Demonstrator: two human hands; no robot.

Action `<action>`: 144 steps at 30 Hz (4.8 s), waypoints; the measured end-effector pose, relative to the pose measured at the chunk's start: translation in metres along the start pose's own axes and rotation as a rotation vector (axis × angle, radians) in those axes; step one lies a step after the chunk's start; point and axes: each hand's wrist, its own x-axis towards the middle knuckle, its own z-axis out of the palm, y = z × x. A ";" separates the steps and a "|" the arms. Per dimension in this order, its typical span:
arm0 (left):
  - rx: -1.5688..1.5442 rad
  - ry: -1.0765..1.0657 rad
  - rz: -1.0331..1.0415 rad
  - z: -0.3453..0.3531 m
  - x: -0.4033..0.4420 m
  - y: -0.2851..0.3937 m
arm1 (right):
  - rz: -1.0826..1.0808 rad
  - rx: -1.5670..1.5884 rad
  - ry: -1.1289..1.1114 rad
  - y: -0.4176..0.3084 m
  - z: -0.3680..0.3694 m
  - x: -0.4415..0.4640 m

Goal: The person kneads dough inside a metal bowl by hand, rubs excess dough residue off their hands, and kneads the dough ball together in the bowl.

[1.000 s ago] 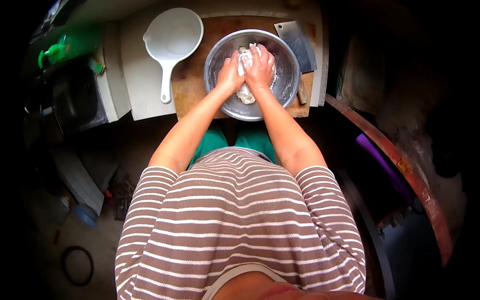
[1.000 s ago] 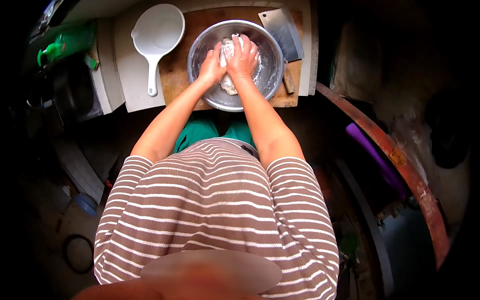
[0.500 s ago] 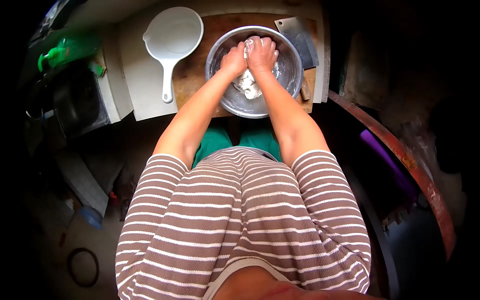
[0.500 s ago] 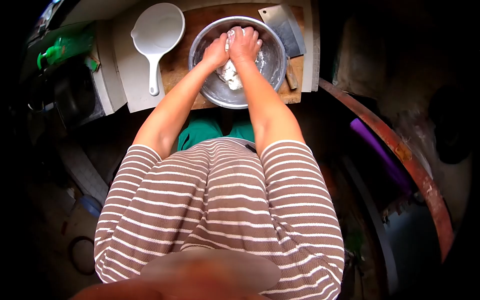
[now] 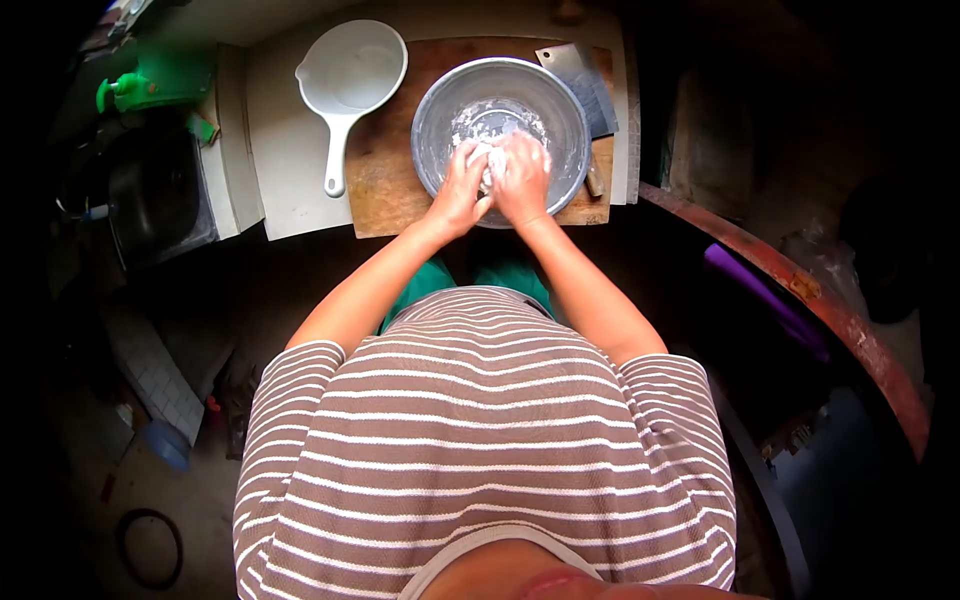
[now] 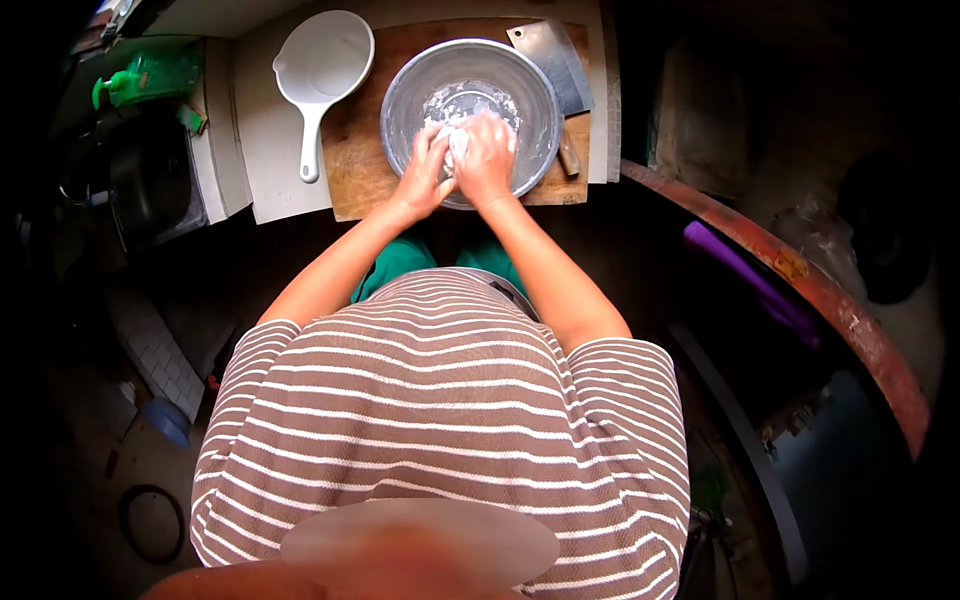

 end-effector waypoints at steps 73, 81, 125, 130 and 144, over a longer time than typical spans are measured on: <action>0.287 -0.216 -0.130 -0.025 0.054 0.003 | -0.067 0.294 -0.506 0.055 -0.022 0.041; 0.579 -0.158 -0.091 0.027 0.012 0.012 | -0.235 -0.141 -0.357 0.029 -0.020 -0.009; 0.118 0.041 -0.513 0.021 0.072 -0.042 | 0.033 0.063 0.127 0.029 0.072 0.050; 0.126 -0.001 -0.513 0.018 0.091 -0.049 | 0.084 -0.037 0.035 0.029 0.073 0.064; -0.507 0.037 -0.442 -0.015 0.058 -0.025 | 0.310 0.558 0.095 0.030 0.010 0.072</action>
